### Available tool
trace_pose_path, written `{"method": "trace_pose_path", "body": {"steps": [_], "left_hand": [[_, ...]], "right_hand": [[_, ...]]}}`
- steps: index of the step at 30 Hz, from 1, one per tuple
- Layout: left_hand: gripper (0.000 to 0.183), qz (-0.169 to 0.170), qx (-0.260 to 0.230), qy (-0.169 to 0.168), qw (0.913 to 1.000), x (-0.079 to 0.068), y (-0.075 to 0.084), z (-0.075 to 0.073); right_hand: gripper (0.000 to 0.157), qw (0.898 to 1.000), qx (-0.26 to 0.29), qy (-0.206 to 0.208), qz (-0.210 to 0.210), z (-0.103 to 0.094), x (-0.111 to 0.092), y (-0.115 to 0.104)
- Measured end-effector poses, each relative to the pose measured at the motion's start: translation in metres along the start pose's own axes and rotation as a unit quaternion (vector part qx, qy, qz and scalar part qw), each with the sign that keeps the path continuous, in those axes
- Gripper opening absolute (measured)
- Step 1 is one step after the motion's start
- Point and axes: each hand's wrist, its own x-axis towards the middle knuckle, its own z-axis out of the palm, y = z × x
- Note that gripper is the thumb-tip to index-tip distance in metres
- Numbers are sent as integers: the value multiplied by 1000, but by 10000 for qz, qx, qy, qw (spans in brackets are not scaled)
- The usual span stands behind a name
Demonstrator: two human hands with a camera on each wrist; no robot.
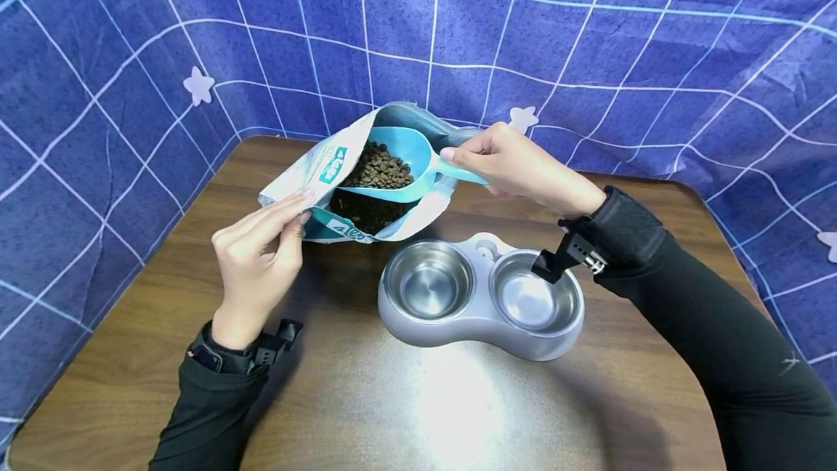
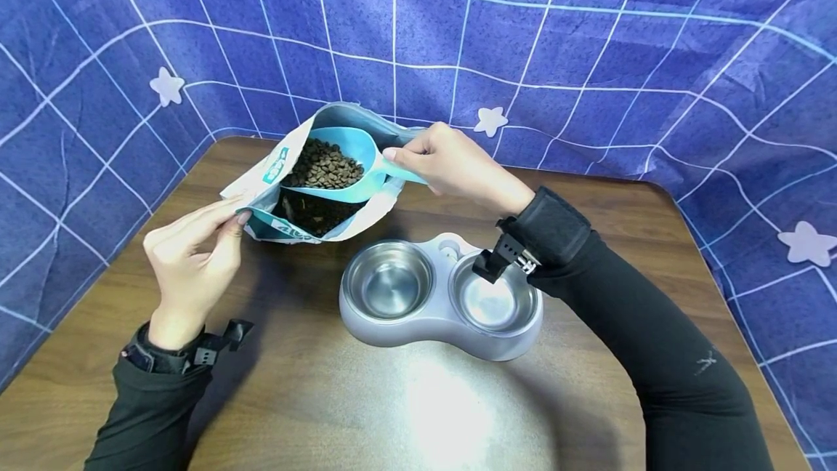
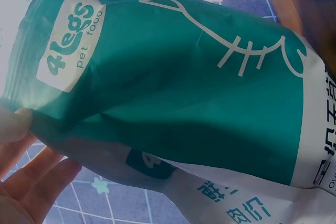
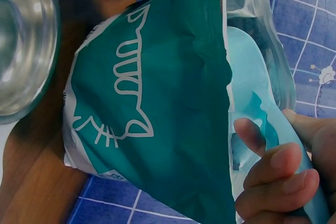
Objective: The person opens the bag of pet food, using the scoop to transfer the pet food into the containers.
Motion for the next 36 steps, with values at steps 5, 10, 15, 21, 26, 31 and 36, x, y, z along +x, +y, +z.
{"method": "trace_pose_path", "body": {"steps": [5, 10, 15, 21, 26, 31, 36], "left_hand": [[15, 8, 20, -42, 10000, 0, 0, -1], [14, -19, 88, -10, 10000, 1, 1, -1], [13, -66, 110, 8, 9999, 2, 3, -1], [14, -46, 128, -52, 9999, 1, 4, -1], [13, -55, 105, -91, 9999, 1, 3, -1], [13, -42, 106, -90, 9999, 1, 1, -1], [13, -10, 136, -70, 9999, 3, 0, -3]], "right_hand": [[46, 9997, 102, 67, 191, -6, -1, -5], [43, 9991, -58, 181, 383, -14, -4, -11], [44, 9986, -108, 158, 483, -19, -10, -12], [46, 9989, -245, 105, 374, -21, -15, -10], [43, 9991, -139, 107, 399, -23, -16, -8], [47, 9978, -220, 193, 588, -27, -18, -11], [50, 9974, -227, 226, 648, -36, -25, -18]]}}
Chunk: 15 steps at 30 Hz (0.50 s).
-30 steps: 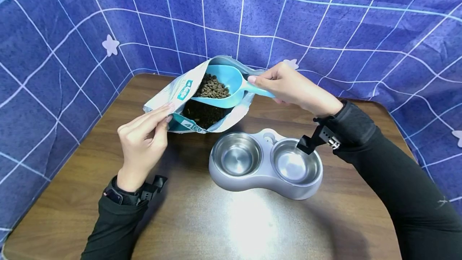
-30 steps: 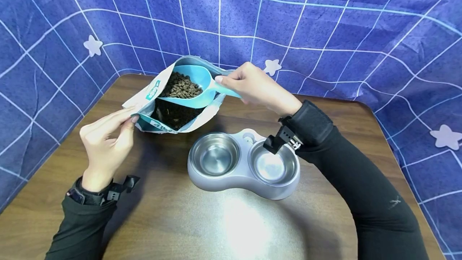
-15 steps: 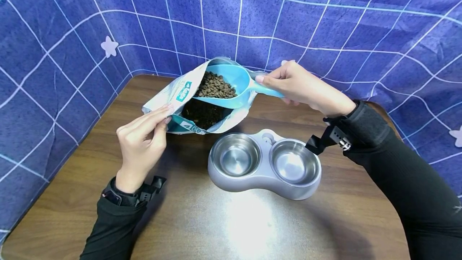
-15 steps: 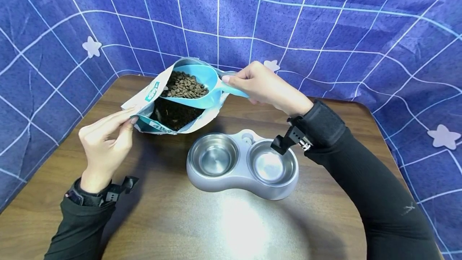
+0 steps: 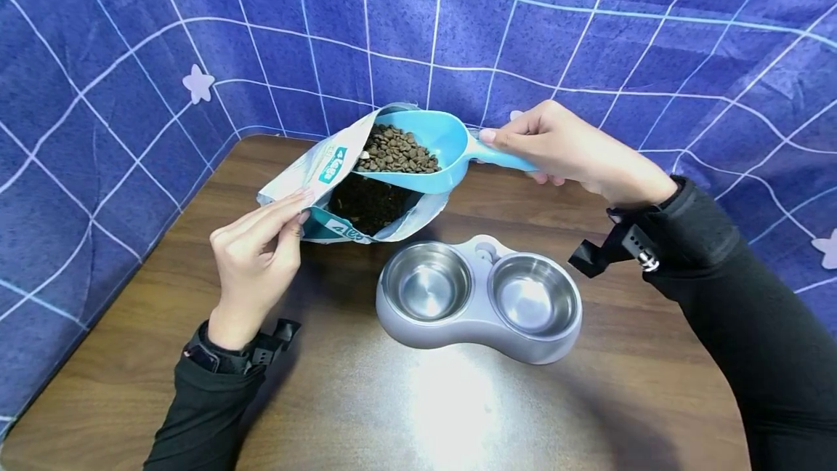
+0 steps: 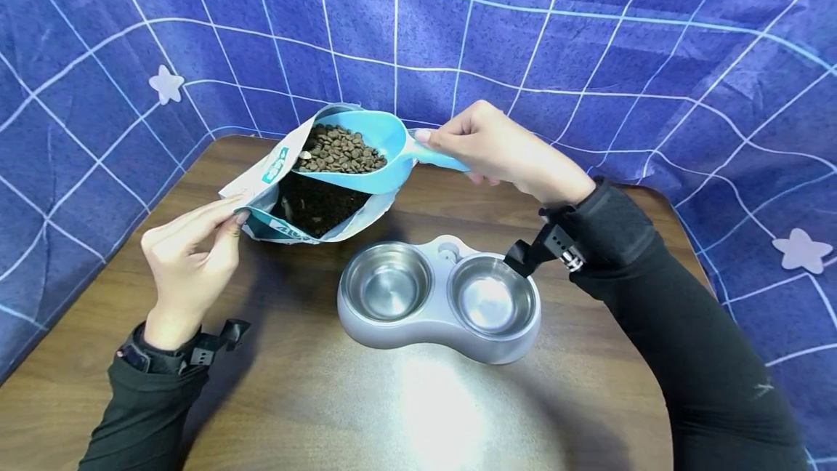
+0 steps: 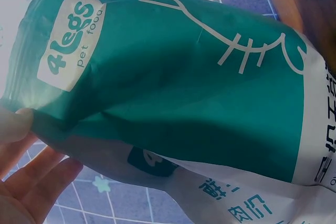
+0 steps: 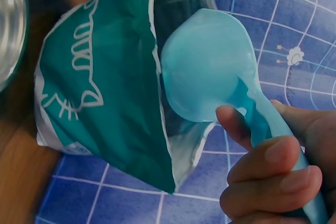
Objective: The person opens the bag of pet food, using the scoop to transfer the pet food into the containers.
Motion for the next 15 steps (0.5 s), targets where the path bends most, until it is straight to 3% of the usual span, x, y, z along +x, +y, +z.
{"method": "trace_pose_path", "body": {"steps": [15], "left_hand": [[13, -70, -142, 35, 9999, 4, -10, 4]], "right_hand": [[47, 9997, 121, 51, 182, -8, -7, 17]]}}
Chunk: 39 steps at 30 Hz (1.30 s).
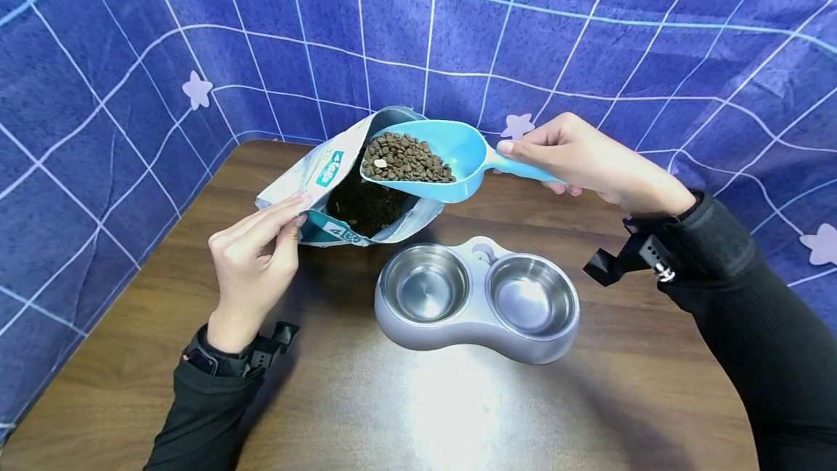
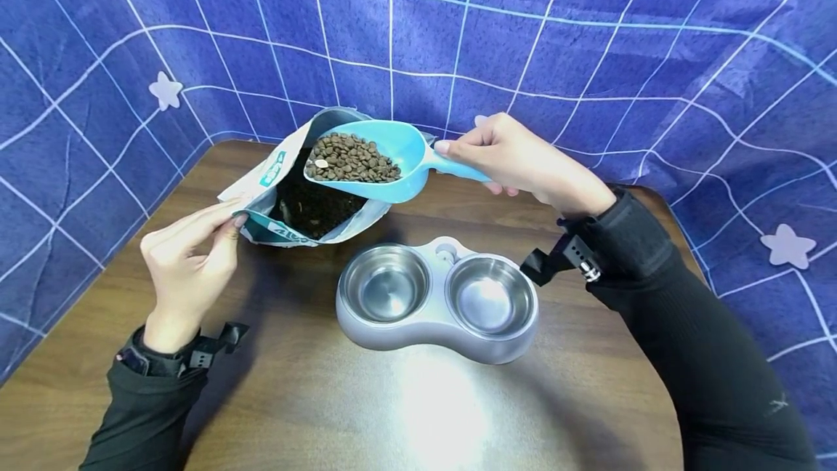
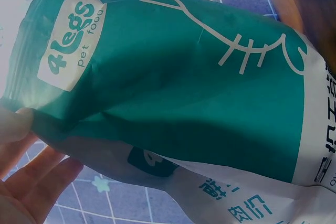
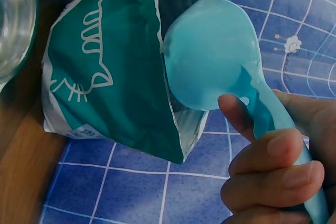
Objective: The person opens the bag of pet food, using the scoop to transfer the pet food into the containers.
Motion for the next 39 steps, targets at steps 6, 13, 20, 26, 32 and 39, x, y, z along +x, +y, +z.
{"method": "trace_pose_path", "body": {"steps": [6, 13, 20, 26, 32, 39], "left_hand": [[12, -17, -30, 53, 10000, -1, -1, 2], [12, 6, -14, 117, 9999, 0, -2, 4], [10, -53, -30, 192, 9998, -1, -3, 3], [10, -50, -56, 160, 9998, -3, -4, 0], [11, -45, -108, 116, 9999, -4, -5, -1], [12, -24, -114, 128, 9999, -6, -4, -2]], "right_hand": [[44, 10000, 50, 31, 48, -5, -5, 5], [44, 10000, 38, 42, 69, -15, -12, 14], [39, 9995, -26, 208, 232, -26, -28, 27], [37, 9988, -136, 282, 370, -31, -40, 38], [35, 9974, -187, 397, 570, -34, -53, 54], [24, 9954, -79, 622, 726, -38, -71, 76]]}}
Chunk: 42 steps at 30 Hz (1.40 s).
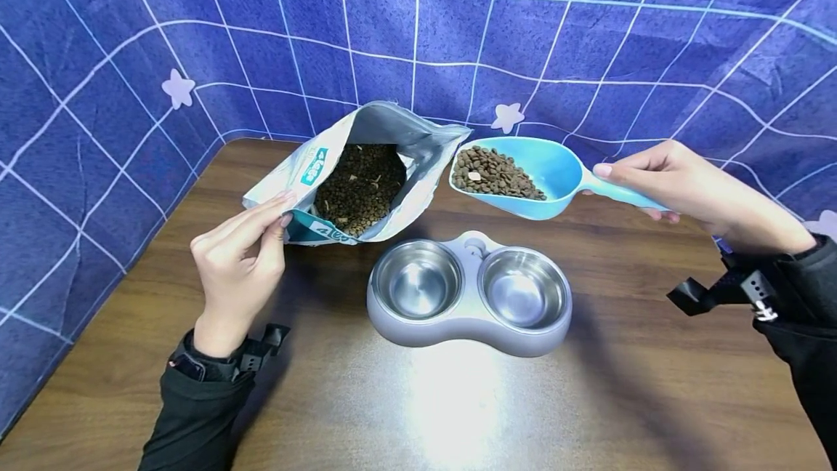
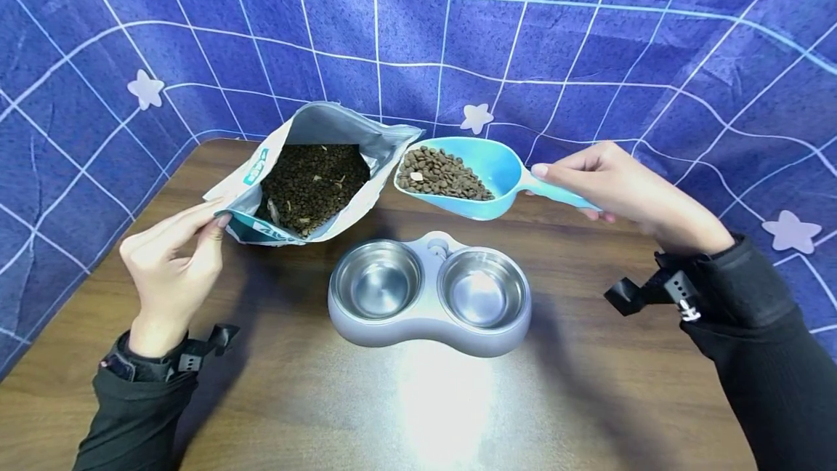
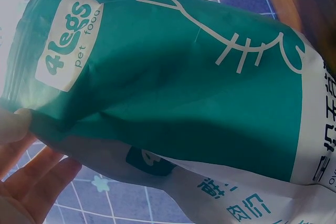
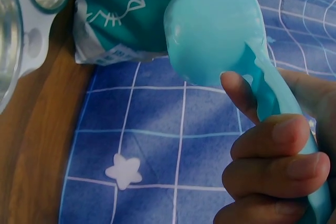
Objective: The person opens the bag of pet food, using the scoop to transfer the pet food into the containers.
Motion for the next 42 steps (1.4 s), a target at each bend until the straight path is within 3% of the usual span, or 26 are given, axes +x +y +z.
{"method": "trace_pose_path", "body": {"steps": [8, 17, 21, 42], "left_hand": [[11, -17, -22, 66, 10000, 0, 0, 3], [10, -42, 38, 122, 9999, 4, 1, -2], [10, -46, -38, 131, 9999, 5, 1, -1], [10, -93, 30, 190, 9998, 2, 2, 4]], "right_hand": [[24, 9993, -6, 192, 315, -6, -12, 22], [22, 9995, 113, 221, 173, 5, -22, 44], [22, 9990, 78, 252, 352, 7, -29, 56], [25, 9983, -93, -141, 566, 10, -54, 108]]}}
